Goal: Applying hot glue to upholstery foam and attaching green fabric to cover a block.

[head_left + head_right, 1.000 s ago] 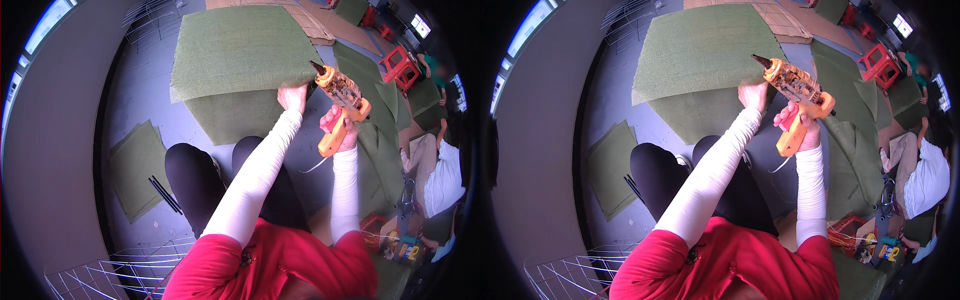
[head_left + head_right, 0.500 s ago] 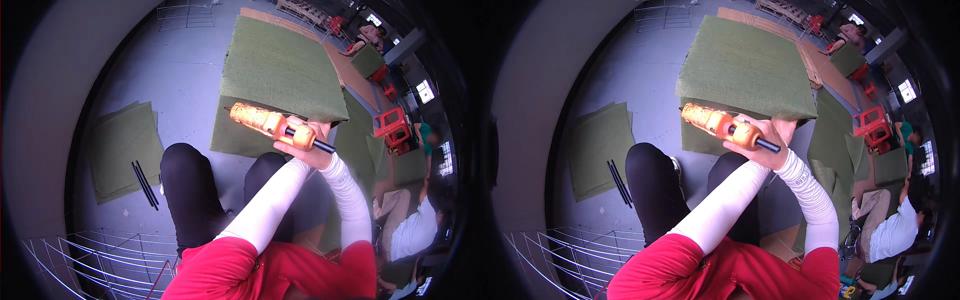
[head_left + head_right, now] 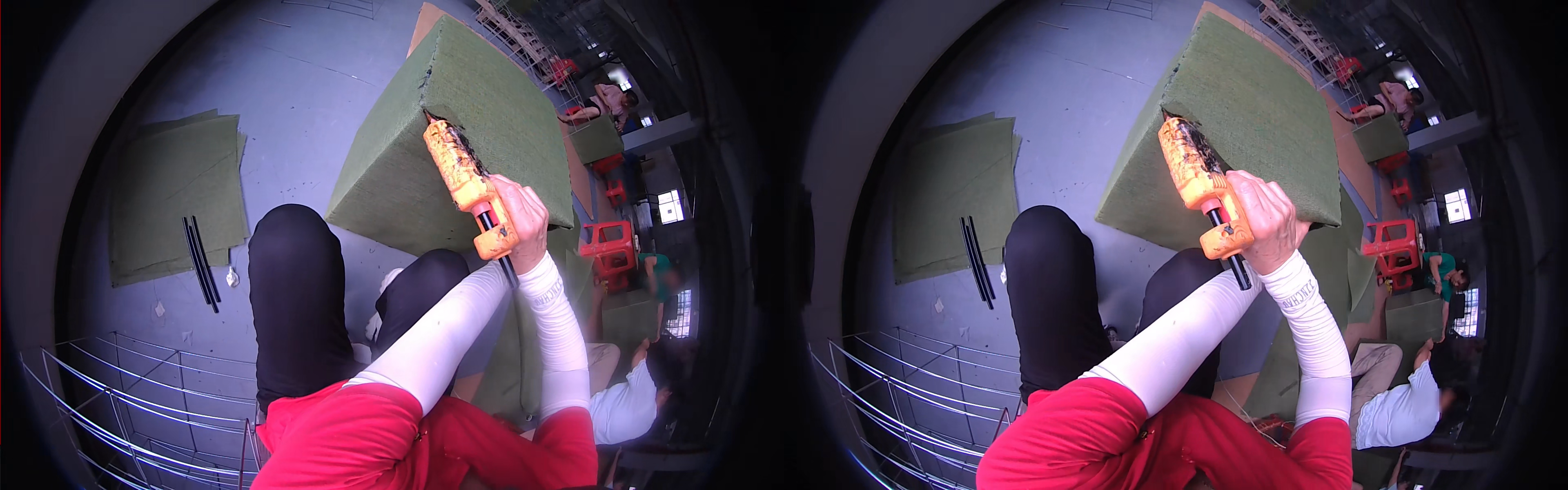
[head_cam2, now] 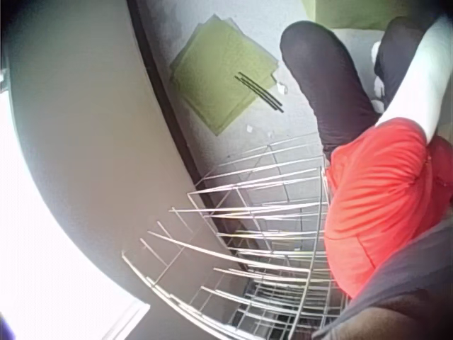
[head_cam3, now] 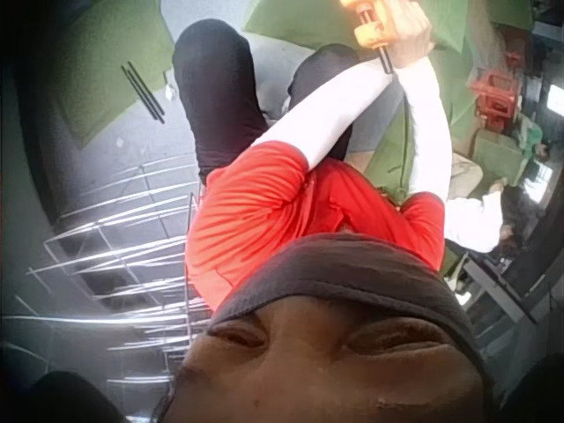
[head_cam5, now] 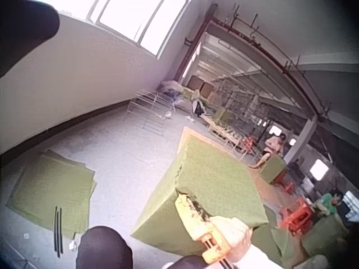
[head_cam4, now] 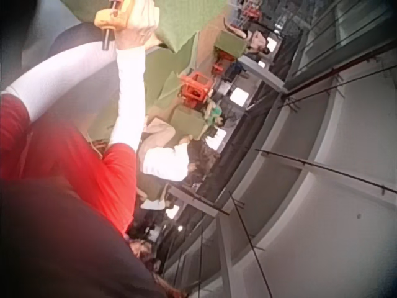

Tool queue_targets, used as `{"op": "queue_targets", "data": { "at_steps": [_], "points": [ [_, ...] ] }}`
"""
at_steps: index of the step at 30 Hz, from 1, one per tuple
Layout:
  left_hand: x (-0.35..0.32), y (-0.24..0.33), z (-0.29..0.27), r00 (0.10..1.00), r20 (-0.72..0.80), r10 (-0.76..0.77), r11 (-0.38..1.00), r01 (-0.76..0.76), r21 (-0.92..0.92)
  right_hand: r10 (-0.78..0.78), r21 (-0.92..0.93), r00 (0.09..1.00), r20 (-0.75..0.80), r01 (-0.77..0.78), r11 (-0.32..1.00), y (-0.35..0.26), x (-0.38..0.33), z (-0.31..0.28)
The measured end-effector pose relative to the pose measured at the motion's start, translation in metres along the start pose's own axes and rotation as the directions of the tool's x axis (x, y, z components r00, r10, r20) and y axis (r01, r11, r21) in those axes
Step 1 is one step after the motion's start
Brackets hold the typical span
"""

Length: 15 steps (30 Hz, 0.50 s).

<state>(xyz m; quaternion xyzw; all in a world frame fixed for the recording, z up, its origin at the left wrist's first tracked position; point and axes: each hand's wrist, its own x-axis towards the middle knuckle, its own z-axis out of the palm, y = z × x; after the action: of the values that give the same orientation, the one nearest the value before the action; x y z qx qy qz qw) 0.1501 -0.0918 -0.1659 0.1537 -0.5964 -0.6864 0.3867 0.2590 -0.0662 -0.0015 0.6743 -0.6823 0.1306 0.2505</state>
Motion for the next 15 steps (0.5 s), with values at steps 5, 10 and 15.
{"op": "queue_targets", "data": {
  "at_steps": [5, 10, 15],
  "points": [
    [-0.008, -0.002, 0.002, 0.999, -0.036, -0.03, 0.999, 0.029, -0.03, -0.013, -0.067, 0.999, 0.05, 0.016, 0.998, -0.009, 0.007, 0.0],
    [-0.015, -0.011, 0.001, 0.996, -0.067, -0.052, 0.998, 0.05, -0.032, -0.102, -0.128, 0.99, 0.101, 0.115, 0.985, -0.003, 0.007, 0.006],
    [-0.026, -0.012, 0.006, 0.994, -0.077, -0.076, 0.996, 0.072, -0.048, -0.058, -0.124, 0.994, 0.093, 0.07, 0.99, -0.007, 0.011, 0.0]
  ]
}}
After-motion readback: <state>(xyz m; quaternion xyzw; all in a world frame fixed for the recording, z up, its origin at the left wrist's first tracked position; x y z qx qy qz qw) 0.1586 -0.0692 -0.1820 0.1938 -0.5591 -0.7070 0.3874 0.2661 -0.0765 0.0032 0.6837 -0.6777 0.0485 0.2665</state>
